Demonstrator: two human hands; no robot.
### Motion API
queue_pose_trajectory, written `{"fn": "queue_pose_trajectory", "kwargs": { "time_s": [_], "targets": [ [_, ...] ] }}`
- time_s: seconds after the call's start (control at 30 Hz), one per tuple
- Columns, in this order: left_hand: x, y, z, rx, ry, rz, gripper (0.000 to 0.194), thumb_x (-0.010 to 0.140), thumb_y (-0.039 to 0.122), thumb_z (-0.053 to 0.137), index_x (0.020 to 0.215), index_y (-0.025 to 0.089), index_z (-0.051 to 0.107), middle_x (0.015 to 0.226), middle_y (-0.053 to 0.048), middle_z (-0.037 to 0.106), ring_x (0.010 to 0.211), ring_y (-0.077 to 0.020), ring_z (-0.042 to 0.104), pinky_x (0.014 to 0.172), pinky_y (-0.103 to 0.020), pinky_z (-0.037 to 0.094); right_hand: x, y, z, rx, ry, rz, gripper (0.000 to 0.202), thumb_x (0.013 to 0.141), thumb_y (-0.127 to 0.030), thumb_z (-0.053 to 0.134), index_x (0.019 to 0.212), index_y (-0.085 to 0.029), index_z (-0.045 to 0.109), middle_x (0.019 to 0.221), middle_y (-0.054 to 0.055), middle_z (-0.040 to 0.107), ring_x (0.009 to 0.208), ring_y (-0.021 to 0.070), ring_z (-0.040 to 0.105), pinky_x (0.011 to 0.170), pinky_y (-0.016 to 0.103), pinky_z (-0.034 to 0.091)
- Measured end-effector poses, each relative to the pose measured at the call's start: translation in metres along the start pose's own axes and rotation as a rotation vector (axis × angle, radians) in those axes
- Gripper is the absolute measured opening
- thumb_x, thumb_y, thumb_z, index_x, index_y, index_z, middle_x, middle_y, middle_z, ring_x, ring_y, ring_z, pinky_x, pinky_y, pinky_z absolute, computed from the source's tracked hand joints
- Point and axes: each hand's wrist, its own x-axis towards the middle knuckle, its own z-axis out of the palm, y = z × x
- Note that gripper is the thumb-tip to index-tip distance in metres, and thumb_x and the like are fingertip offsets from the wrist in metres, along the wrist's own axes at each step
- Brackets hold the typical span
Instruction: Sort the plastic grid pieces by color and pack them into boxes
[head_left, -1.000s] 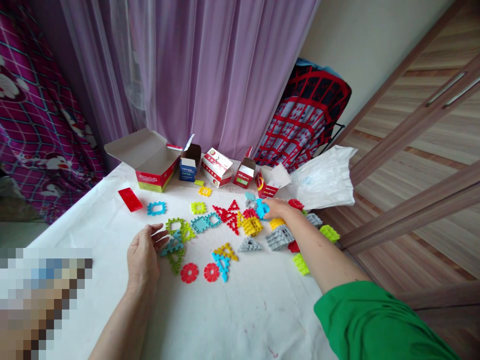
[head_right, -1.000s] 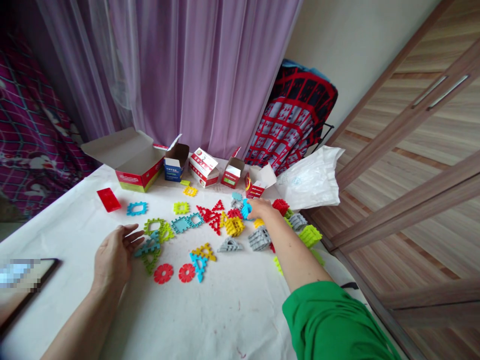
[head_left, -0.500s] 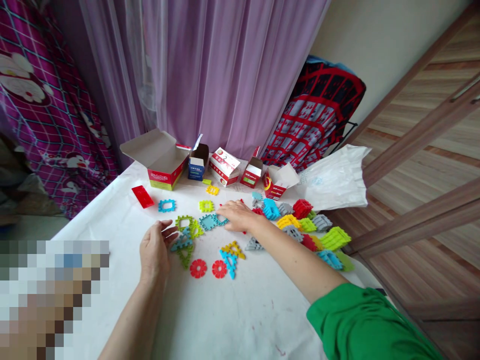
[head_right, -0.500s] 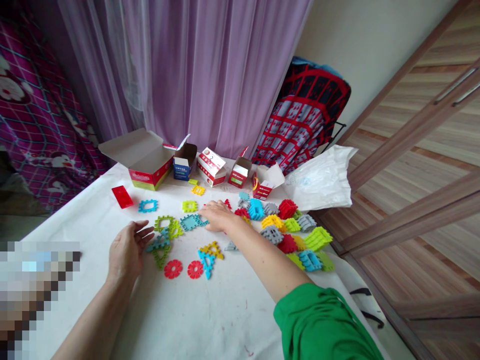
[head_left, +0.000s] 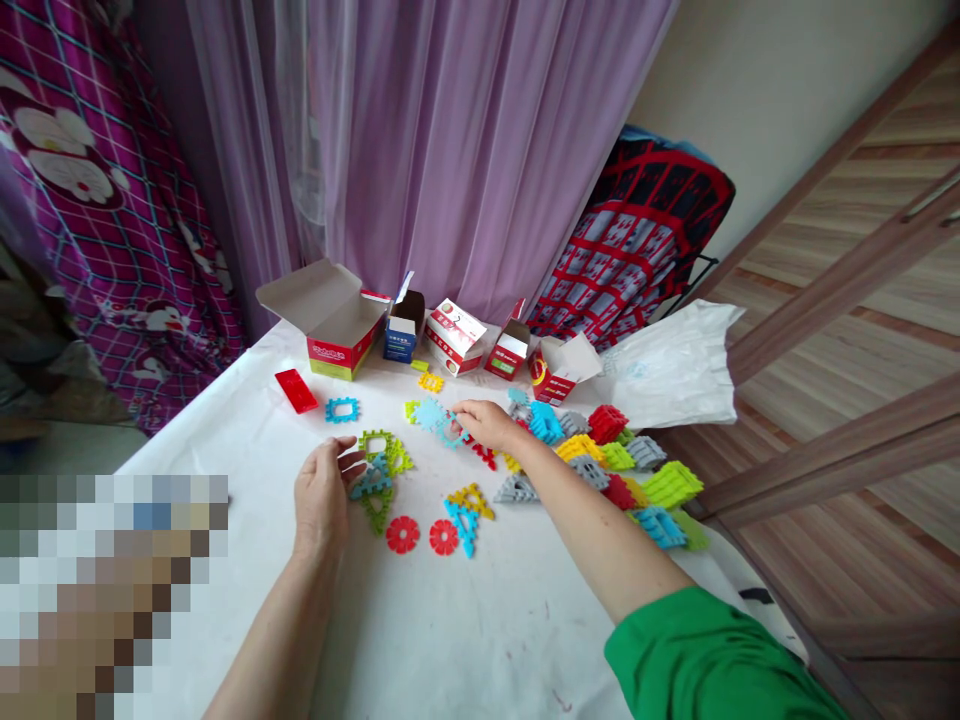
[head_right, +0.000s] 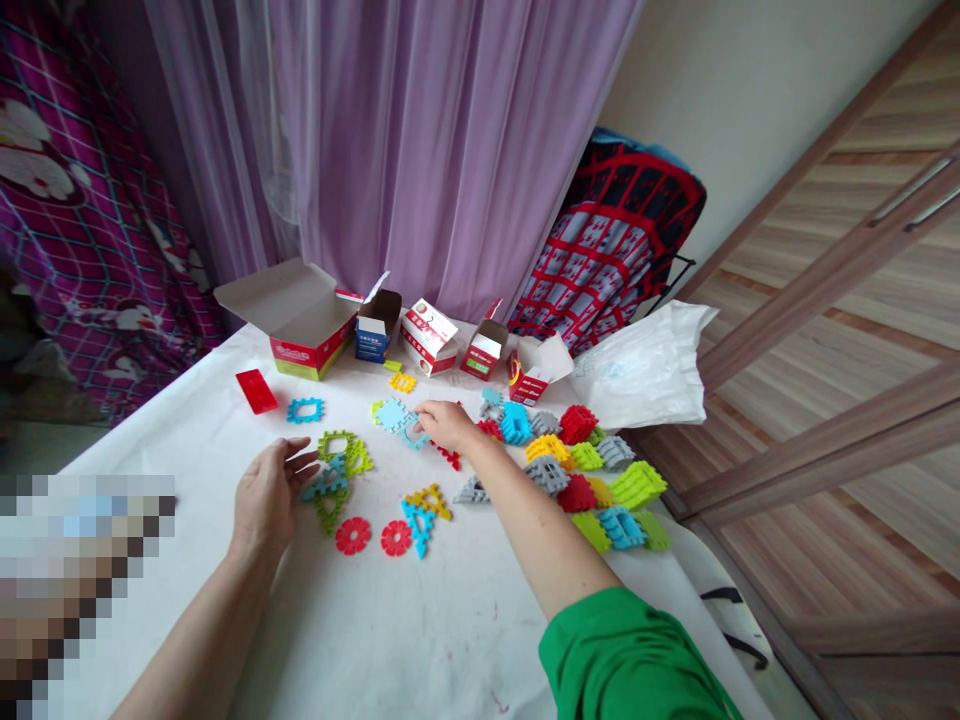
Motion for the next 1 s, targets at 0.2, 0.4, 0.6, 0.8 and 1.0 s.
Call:
{"fn": "queue_pose_trajectory", "kwargs": {
  "time_s": [0.2, 0.4, 0.6, 0.8, 1.0],
  "targets": [
    [-0.01, 0.0, 0.006, 0.147, -0.202, 0.059, 0.054, 0.062, 0.059, 0.072, 0.096, 0.019, 0.067, 0.104, -0.008, 0.069, 0.084, -0.0199, 0.067, 0.058, -0.026, 0.051, -0.014, -0.009, 0.01, 0.409, -0.058, -0.02, 0.03, 0.092, -0.02, 0.048, 0.112, -0.018, 0.07, 0.089, 0.001, 0.076, 0.076, 0.0122, 0.065, 0.071, 0.024, 0.052],
    [-0.011, -0.002, 0.006, 0.238, -0.266, 0.068, 0.059, 0.059, 0.062, 0.073, 0.098, 0.018, 0.067, 0.107, -0.01, 0.07, 0.073, -0.0177, 0.067, 0.05, -0.024, 0.046, -0.032, -0.023, 0.02, 0.547, -0.007, 0.011, 0.027, 0.089, -0.02, 0.051, 0.107, -0.017, 0.07, 0.084, -0.001, 0.07, 0.058, 0.0079, 0.055, 0.055, 0.02, 0.049],
    [-0.008, -0.003, 0.003, 0.229, -0.206, 0.106, 0.051, 0.066, 0.06, 0.067, 0.095, 0.018, 0.065, 0.105, -0.01, 0.07, 0.079, -0.0183, 0.067, 0.055, -0.025, 0.05, -0.043, -0.02, 0.038, 0.329, 0.056, 0.086, 0.027, 0.089, -0.015, 0.051, 0.111, -0.02, 0.068, 0.101, 0.002, 0.072, 0.082, 0.0147, 0.067, 0.072, 0.029, 0.057],
    [-0.007, -0.004, 0.003, 0.207, -0.167, 0.118, 0.047, 0.066, 0.057, 0.067, 0.092, 0.018, 0.065, 0.104, -0.009, 0.07, 0.078, -0.0179, 0.067, 0.056, -0.025, 0.05, -0.067, -0.028, 0.04, -0.246, 0.206, 0.042, 0.024, 0.092, -0.023, 0.053, 0.109, -0.022, 0.069, 0.115, 0.007, 0.07, 0.112, 0.0207, 0.062, 0.097, 0.032, 0.046],
    [-0.009, -0.002, 0.004, 0.204, -0.158, 0.119, 0.044, 0.065, 0.053, 0.067, 0.091, 0.018, 0.065, 0.102, -0.008, 0.07, 0.076, -0.0174, 0.067, 0.056, -0.025, 0.05, -0.08, -0.043, 0.063, -0.37, 0.203, 0.148, 0.041, 0.082, -0.051, 0.065, 0.11, -0.02, 0.066, 0.109, 0.011, 0.071, 0.109, 0.0293, 0.061, 0.091, 0.04, 0.047]
  ]
}}
